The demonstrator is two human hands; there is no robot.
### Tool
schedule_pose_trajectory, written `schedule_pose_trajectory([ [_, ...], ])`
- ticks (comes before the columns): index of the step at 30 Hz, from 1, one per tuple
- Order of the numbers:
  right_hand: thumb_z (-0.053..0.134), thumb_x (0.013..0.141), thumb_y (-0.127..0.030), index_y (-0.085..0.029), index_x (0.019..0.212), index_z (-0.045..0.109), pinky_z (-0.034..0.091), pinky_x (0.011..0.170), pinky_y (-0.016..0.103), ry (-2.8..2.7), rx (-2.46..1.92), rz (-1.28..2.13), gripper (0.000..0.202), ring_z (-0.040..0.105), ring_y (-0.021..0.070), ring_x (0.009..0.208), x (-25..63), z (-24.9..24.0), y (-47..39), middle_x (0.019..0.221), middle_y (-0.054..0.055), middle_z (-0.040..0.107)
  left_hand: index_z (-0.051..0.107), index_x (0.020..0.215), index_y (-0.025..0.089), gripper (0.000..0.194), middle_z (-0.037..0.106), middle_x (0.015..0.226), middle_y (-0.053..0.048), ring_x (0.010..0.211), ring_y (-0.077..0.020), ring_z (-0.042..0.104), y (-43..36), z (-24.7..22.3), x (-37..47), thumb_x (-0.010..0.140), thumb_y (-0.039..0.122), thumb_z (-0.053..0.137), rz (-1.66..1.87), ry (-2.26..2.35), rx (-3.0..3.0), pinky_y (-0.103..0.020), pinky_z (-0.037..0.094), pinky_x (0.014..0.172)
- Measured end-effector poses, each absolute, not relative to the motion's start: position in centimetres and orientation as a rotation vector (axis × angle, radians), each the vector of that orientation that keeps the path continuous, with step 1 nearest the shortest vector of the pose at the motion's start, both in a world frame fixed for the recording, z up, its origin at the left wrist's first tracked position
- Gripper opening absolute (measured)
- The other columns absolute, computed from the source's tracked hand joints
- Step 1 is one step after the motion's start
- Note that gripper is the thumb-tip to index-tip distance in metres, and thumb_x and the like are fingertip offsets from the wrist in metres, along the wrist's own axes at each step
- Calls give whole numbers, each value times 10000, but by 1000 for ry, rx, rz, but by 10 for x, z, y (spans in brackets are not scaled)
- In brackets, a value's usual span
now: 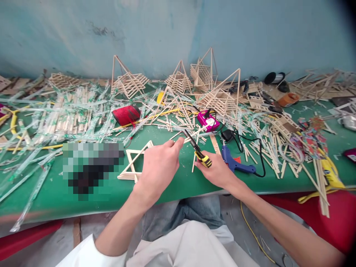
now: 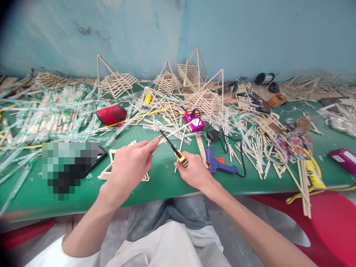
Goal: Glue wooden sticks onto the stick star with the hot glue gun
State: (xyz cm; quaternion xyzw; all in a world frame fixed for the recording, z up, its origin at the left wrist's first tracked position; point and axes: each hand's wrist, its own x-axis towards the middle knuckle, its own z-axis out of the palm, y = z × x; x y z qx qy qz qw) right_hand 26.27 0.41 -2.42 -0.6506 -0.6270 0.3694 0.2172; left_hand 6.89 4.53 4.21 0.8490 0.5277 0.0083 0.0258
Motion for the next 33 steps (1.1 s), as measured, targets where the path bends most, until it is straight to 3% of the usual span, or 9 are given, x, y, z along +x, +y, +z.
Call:
schedule_pose_trajectory([
  [4, 557, 877, -343, -224, 715, 500, 303, 552, 270, -1701, -1829, 990, 209, 424, 135, 560, 263, -23, 8, 598, -27, 533, 666, 1190, 232, 395, 737, 835, -41, 711, -225, 738, 57, 49, 72, 926, 51, 434, -11, 1569, 2702, -322, 206, 510],
  [15, 543, 871, -330, -228, 649, 432, 262, 543, 280, -1682, -1836, 947, 268, 364, 128, 545, 263, -30, 15, 554, -35, 466, 670, 834, 178, 279, 681, 674, -57, 658, -239, 718, 67, 52, 84, 764, -2, 468, 75, 1597, 2718, -327, 171, 512],
  [26, 543, 864, -319, -233, 637, 415, 253, 553, 281, -1705, -1762, 922, 274, 344, 122, 538, 266, -31, 12, 546, -38, 452, 687, 848, 193, 248, 749, 739, -67, 672, -284, 733, 55, 57, 89, 870, 86, 465, 126, 1681, 2690, -326, 176, 521],
  [33, 552, 852, -285, -224, 647, 454, 278, 559, 276, -1729, -1744, 917, 235, 373, 122, 553, 265, -31, 13, 569, -28, 502, 705, 902, 197, 297, 776, 814, -92, 759, -319, 756, 53, 61, 90, 959, 155, 416, 61, 1775, 2570, -331, 262, 555],
])
